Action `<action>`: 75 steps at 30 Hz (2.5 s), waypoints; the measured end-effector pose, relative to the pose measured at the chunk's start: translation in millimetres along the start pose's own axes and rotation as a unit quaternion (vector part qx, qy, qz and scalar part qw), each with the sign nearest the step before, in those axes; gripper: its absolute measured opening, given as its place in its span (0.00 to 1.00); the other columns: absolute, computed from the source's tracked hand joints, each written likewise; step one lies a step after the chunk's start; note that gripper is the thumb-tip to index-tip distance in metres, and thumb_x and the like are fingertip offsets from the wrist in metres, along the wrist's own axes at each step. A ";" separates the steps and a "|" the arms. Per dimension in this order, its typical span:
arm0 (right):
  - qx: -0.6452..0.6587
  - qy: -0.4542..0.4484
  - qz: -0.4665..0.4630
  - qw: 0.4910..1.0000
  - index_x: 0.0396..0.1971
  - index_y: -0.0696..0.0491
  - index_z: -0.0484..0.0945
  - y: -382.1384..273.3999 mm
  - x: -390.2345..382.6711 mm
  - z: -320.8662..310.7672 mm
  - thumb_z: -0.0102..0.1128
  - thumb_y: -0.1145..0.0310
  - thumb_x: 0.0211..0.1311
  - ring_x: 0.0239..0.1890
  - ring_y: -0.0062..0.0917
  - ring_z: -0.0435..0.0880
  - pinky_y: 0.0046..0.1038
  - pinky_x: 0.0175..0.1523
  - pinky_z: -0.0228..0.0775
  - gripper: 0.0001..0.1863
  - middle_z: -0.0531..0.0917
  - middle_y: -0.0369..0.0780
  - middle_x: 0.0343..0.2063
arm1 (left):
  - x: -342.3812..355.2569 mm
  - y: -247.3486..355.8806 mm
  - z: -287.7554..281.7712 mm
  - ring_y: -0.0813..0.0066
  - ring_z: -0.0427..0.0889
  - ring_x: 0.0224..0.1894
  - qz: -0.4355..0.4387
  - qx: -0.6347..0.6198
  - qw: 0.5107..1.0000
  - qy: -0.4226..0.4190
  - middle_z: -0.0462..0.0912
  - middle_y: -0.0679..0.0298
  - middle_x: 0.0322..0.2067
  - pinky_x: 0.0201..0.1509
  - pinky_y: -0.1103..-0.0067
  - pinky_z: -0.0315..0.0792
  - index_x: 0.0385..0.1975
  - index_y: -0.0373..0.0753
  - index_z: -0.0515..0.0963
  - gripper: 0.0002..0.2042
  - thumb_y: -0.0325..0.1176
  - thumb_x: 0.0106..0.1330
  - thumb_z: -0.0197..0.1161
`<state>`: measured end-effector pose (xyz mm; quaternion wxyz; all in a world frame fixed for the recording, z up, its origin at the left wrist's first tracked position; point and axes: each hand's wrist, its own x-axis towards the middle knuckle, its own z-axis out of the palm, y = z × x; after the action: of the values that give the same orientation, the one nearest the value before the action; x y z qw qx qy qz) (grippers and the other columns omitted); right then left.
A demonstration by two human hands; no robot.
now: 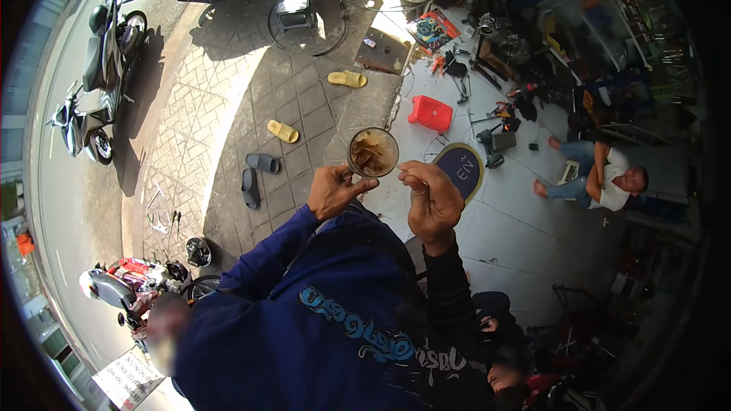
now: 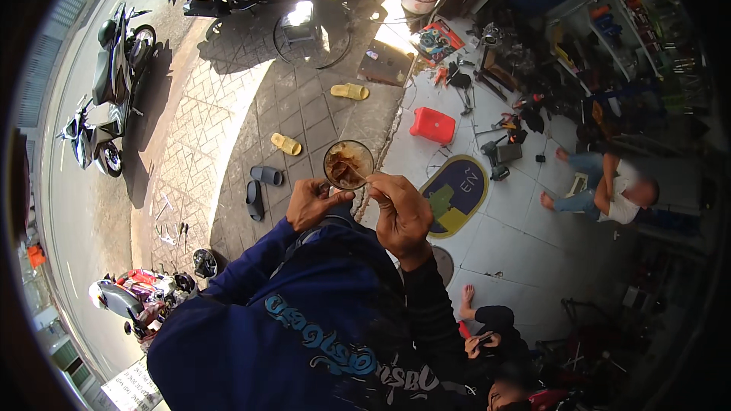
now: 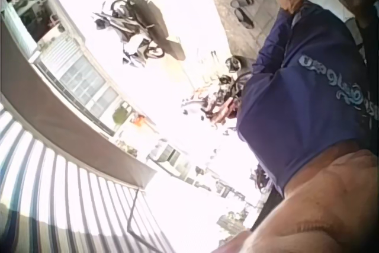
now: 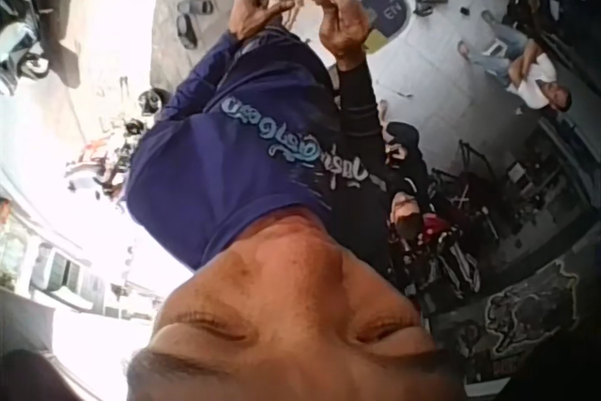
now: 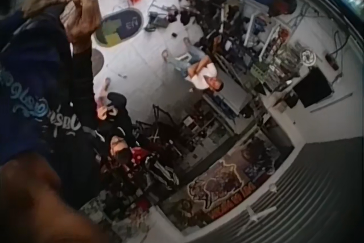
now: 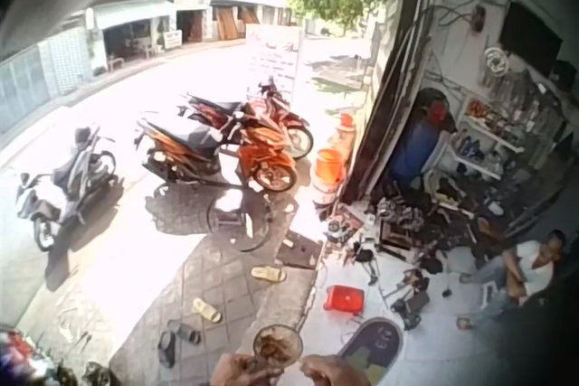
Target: Repairing and adjusting internal components of a motorcycle engine using hand tools.
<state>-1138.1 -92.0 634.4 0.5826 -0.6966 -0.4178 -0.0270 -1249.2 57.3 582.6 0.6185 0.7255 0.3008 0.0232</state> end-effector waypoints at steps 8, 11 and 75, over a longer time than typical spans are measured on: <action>0.024 -0.008 0.011 1.000 0.37 0.61 0.75 -0.1 -1.2 1.1 0.57 0.82 0.64 0.32 0.30 0.84 0.26 0.37 0.76 0.04 0.84 0.46 0.33 | 0.3 -5.5 -8.7 0.85 0.56 0.18 -0.002 0.017 1.000 0.004 0.58 0.74 0.11 0.20 0.78 0.51 0.12 0.35 0.68 0.29 0.54 0.51 0.76; -0.030 -0.091 -0.029 0.995 0.36 0.60 0.75 -4.9 2.7 1.8 0.57 0.81 0.65 0.31 0.31 0.84 0.27 0.37 0.76 0.02 0.84 0.46 0.32 | 2.4 -5.9 -9.5 0.84 0.56 0.18 0.011 0.049 0.999 0.014 0.58 0.73 0.11 0.20 0.78 0.51 0.14 0.35 0.71 0.28 0.54 0.51 0.76; 0.246 0.058 -0.205 0.946 0.56 0.55 0.69 -236.8 62.2 -116.4 0.48 0.61 0.73 0.15 0.16 0.75 0.16 0.22 0.72 0.18 0.79 0.37 0.30 | -88.2 203.9 -114.9 0.67 0.71 0.15 0.531 0.077 0.842 -0.057 0.71 0.66 0.15 0.21 0.73 0.57 0.17 0.42 0.72 0.14 0.41 0.52 0.69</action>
<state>-1190.8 -161.5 891.1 0.7408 -0.4280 -0.5109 -0.0831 -1284.9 106.9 825.2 0.4697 0.8194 -0.1656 0.2836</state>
